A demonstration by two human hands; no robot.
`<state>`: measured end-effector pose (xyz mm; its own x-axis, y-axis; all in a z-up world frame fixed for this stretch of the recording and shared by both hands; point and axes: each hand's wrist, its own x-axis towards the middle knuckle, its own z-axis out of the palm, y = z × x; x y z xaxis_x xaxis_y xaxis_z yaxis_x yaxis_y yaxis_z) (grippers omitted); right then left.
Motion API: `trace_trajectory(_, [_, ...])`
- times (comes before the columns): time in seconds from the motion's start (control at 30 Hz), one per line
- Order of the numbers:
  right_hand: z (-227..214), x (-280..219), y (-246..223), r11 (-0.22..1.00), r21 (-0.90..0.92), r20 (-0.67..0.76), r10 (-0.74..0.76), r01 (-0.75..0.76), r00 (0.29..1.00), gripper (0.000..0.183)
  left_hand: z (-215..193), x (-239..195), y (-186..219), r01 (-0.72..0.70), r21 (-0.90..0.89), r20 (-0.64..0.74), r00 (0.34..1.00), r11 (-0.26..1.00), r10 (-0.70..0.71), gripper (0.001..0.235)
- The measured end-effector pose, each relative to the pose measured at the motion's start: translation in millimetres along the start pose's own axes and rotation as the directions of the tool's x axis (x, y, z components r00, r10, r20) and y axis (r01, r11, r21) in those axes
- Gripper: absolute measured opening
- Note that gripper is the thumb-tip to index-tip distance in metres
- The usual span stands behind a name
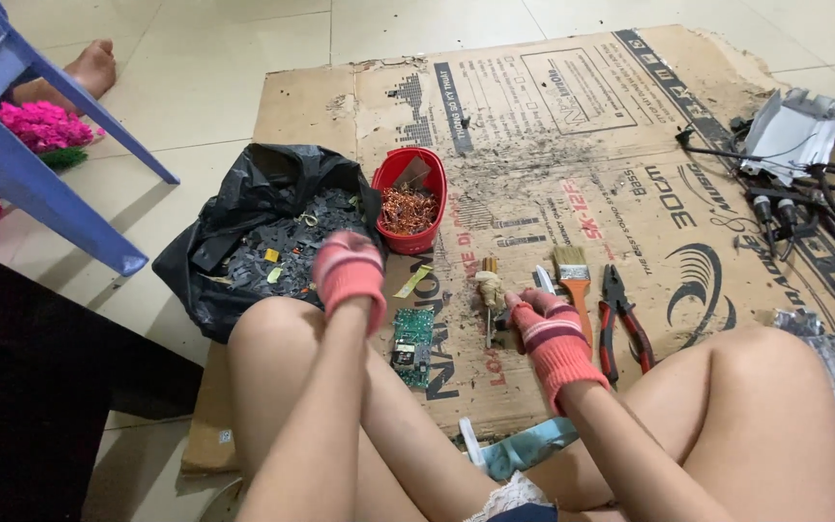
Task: The person sits on a cardboard sheet and uses a hammer to strike a small electronic component held in their left hand. They repeatedly hit the component to break it apart, then use their hands to separate the pieces and remove copper wire, placing the wire into a red container.
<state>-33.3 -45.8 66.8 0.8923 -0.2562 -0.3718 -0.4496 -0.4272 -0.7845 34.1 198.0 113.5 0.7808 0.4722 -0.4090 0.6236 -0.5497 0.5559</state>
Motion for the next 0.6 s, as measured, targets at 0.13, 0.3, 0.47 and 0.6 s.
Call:
trace_trajectory(0.13, [2.6, -12.5, -9.5, 0.987, 0.161, 0.000, -0.021, 0.021, 1.000, 0.040, -5.0, -27.4, 13.0, -0.100, 0.233, -0.231, 0.961, 0.967, 0.155, 0.078])
trace_trajectory(0.3, [6.0, -27.1, -17.4, 0.971, 0.238, 0.044, -0.021, 0.010, 0.999, 0.031, 23.2, -88.6, 17.2, -0.267, -0.011, 0.116, 0.957, 0.964, 0.266, 0.047])
trace_trajectory(0.47, [4.2, -39.0, -33.7, 0.869, 0.492, -0.023, -0.040, 0.046, 0.999, 0.024, 100.1, -69.1, -7.2, -0.092, -0.496, 0.383, 0.869, 0.864, 0.313, 0.050])
trace_trajectory(0.6, [9.5, -30.4, -29.4, 0.877, 0.474, -0.054, -0.065, 0.082, 0.996, 0.022, 96.6, -92.3, -1.0, 0.033, -0.619, 0.362, 0.899, 0.784, 0.248, 0.049])
